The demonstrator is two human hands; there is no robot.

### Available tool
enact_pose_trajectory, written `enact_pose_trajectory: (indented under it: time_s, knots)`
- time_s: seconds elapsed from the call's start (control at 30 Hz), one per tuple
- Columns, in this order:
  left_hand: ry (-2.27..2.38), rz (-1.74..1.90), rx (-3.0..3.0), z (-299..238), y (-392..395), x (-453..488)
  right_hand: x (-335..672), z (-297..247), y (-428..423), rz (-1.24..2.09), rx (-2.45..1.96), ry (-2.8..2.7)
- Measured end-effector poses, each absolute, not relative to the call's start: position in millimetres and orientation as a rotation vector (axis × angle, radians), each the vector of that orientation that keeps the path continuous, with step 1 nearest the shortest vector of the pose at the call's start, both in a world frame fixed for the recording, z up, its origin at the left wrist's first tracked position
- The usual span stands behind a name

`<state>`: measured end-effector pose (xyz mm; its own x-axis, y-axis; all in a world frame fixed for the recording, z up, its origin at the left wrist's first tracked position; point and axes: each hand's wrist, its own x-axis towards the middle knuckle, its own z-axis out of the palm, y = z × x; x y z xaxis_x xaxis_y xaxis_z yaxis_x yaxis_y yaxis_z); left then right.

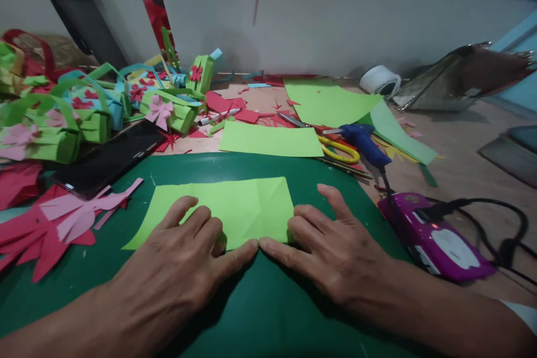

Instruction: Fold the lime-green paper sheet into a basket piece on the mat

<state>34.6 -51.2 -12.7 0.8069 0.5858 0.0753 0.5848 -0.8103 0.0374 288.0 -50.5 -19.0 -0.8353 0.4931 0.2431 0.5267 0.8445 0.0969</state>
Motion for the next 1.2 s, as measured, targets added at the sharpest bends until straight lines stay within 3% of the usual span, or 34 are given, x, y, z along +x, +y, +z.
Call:
enact_pose_trajectory:
  time_s: [0.4, 1.2]
  knots:
    - [0.931, 0.068, 2.981, -17, -46, 34, 289, -12, -40, -0.166, -0.617, -2.934]
    - [0.911, 0.13, 3.022, -19, -44, 32, 323, -1, -64, -0.252, -0.917, -2.872]
